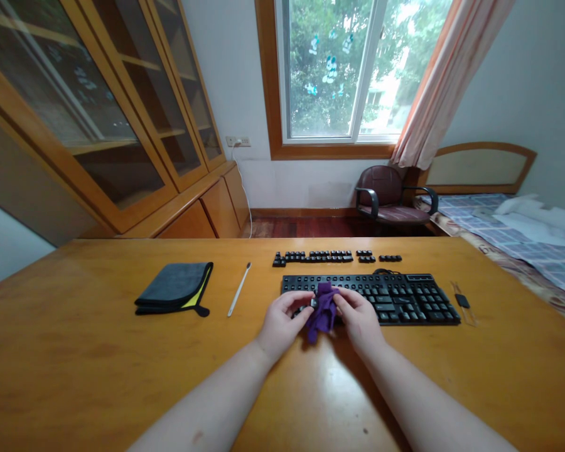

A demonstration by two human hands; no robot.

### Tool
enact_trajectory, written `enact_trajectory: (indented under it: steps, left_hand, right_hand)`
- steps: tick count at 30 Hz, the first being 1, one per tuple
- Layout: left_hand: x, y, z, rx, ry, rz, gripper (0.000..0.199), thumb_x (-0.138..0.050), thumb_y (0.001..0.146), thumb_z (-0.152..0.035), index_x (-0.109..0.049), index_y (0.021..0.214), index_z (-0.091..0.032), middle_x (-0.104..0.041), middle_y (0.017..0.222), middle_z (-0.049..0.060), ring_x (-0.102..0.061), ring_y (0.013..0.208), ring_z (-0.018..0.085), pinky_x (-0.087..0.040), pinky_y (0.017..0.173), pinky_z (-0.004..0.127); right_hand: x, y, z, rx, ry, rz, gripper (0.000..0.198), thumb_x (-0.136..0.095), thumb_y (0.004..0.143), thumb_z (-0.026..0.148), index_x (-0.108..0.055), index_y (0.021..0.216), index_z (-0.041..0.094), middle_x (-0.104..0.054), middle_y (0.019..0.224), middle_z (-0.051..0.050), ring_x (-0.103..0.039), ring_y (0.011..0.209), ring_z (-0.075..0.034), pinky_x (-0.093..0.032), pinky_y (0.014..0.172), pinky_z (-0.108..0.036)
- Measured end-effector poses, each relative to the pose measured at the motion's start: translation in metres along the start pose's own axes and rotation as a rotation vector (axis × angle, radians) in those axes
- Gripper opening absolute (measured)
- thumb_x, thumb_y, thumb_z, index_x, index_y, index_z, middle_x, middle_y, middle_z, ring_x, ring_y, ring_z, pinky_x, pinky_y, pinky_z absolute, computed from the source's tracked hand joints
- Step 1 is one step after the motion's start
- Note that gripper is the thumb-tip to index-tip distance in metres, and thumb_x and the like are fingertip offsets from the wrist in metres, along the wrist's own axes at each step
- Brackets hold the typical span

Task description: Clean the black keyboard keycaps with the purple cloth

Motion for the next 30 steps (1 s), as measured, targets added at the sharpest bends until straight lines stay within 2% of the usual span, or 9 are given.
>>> enact_trajectory:
  steps: [3, 6, 9, 16, 20, 30]
  left_hand:
    - [0.000, 0.000, -0.001, 0.024, 0.030, 0.006, 0.023, -0.062, 0.075, -0.019, -0.067, 0.097, -0.017, -0.068, 0.100, 0.008, -0.064, 0.093, 0.019, -0.050, 0.089, 0.033]
    - [0.000, 0.000, -0.004, 0.036, 0.077, -0.003, 0.022, -0.061, 0.076, -0.021, -0.068, 0.097, -0.017, -0.069, 0.099, 0.008, -0.065, 0.092, 0.019, -0.050, 0.088, 0.033]
    - [0.001, 0.000, -0.004, 0.046, 0.081, -0.025, 0.021, -0.062, 0.076, -0.022, -0.068, 0.095, -0.017, -0.070, 0.098, 0.008, -0.065, 0.091, 0.019, -0.051, 0.087, 0.032]
    - [0.001, -0.002, -0.002, 0.016, 0.080, -0.053, 0.021, -0.064, 0.073, -0.021, -0.067, 0.093, -0.017, -0.070, 0.092, 0.006, -0.066, 0.084, 0.017, -0.053, 0.082, 0.030]
    - [-0.002, -0.004, -0.007, 0.006, 0.143, -0.027, 0.016, -0.066, 0.070, -0.018, -0.069, 0.085, -0.017, -0.070, 0.087, 0.006, -0.066, 0.080, 0.017, -0.054, 0.078, 0.030]
    - [-0.003, -0.003, -0.007, 0.075, 0.087, -0.078, 0.010, -0.067, 0.065, -0.014, -0.070, 0.074, -0.016, -0.071, 0.077, 0.004, -0.065, 0.073, 0.016, -0.054, 0.072, 0.028]
  right_hand:
    - [-0.003, 0.001, -0.009, -0.048, 0.144, 0.045, 0.033, -0.065, 0.073, 0.041, -0.068, 0.099, 0.021, -0.069, 0.098, -0.008, -0.063, 0.086, -0.021, -0.050, 0.076, -0.036]
    - [-0.008, -0.001, -0.011, -0.065, 0.181, 0.110, 0.035, -0.068, 0.072, 0.038, -0.066, 0.104, 0.024, -0.068, 0.103, -0.007, -0.063, 0.088, -0.021, -0.051, 0.077, -0.036]
    - [-0.011, -0.004, -0.005, -0.047, 0.131, 0.136, 0.038, -0.070, 0.069, 0.036, -0.065, 0.105, 0.025, -0.069, 0.100, -0.006, -0.063, 0.085, -0.021, -0.051, 0.075, -0.037]
    - [-0.018, -0.006, 0.006, 0.056, -0.003, 0.219, 0.031, -0.078, 0.057, 0.023, -0.070, 0.087, 0.022, -0.068, 0.089, -0.003, -0.062, 0.085, -0.020, -0.048, 0.082, -0.036]
    - [-0.017, -0.006, 0.006, 0.108, -0.088, 0.200, 0.024, -0.076, 0.059, 0.021, -0.070, 0.082, 0.021, -0.066, 0.087, -0.003, -0.061, 0.085, -0.019, -0.047, 0.081, -0.034]
    - [-0.016, -0.010, 0.011, 0.165, -0.158, 0.184, 0.011, -0.073, 0.063, 0.025, -0.070, 0.073, 0.020, -0.065, 0.076, -0.003, -0.059, 0.077, -0.019, -0.047, 0.073, -0.032]
Point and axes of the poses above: each hand's wrist, its own y-axis towards the middle knuckle, its own x-axis out of the back of the hand, z = x × y, the point moved 5 cm from there along y, towards the middle knuckle
